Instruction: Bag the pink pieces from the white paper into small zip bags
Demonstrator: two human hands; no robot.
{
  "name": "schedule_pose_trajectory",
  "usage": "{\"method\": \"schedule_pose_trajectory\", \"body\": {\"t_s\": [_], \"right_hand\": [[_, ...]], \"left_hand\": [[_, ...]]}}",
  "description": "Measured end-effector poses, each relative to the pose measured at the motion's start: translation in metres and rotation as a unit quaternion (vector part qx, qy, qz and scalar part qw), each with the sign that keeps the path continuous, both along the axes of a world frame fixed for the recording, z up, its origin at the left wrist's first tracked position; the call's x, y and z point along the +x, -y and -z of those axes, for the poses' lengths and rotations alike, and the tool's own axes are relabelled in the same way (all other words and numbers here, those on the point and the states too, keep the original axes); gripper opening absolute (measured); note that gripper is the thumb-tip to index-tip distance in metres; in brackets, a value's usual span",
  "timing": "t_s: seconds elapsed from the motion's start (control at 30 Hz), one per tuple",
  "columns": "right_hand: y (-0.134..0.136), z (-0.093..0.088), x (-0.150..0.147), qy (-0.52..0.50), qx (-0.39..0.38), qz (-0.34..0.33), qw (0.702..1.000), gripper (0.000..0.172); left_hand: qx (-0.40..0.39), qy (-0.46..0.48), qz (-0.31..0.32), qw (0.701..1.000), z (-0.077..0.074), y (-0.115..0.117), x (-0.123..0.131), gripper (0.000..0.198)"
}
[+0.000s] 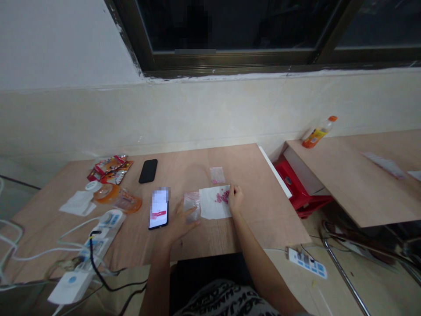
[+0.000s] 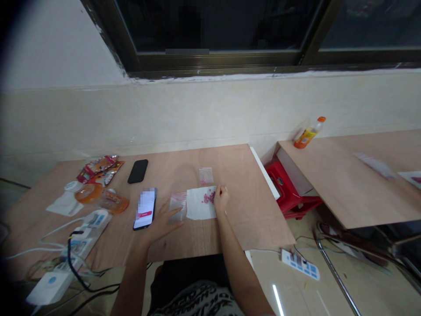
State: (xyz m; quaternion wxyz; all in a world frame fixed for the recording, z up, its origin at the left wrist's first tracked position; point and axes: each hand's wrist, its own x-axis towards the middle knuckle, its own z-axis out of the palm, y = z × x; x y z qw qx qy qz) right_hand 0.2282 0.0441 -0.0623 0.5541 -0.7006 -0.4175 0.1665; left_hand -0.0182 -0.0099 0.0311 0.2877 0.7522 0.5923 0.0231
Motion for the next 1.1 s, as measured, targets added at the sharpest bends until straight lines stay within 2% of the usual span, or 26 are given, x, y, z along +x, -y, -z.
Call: {"method": "schedule_pose_trajectory", "body": {"t_s": [0.1, 0.23, 0.47, 0.67, 0.8, 0.93, 1.1], "right_hand": [[0.000, 0.000, 0.000, -0.002, -0.003, 0.000, 1.000, 0.050], [0.000, 0.000, 0.000, 0.000, 0.000, 0.000, 1.000, 0.049], [0.000, -0.001, 0.000, -0.003, 0.011, 0.001, 1.000, 0.049], [0.001, -0.001, 0.000, -0.007, 0.018, 0.000, 1.000, 0.047], [0.001, -0.002, 0.000, -0.009, 0.016, 0.003, 1.000, 0.047], [0.001, -0.003, 0.000, -0.009, 0.006, 0.009, 1.000, 0.048], [0.002, -0.003, 0.000, -0.015, 0.010, 0.006, 1.000, 0.049]], "left_hand": [[-0.033, -0.014, -0.022, 0.999, 0.001, 0.002, 0.016, 0.066], [-0.029, -0.038, -0.055, 0.997, 0.009, 0.001, 0.029, 0.072], [-0.031, -0.091, -0.074, 0.993, 0.024, -0.003, 0.032, 0.079], [-0.047, -0.121, -0.083, 0.988, 0.028, -0.002, 0.035, 0.077], [-0.038, -0.125, -0.076, 0.989, 0.019, -0.002, 0.032, 0.077], [0.011, -0.110, -0.062, 0.992, -0.003, -0.003, 0.033, 0.072], [0.091, -0.072, 0.010, 0.993, -0.027, -0.017, 0.063, 0.064]]}}
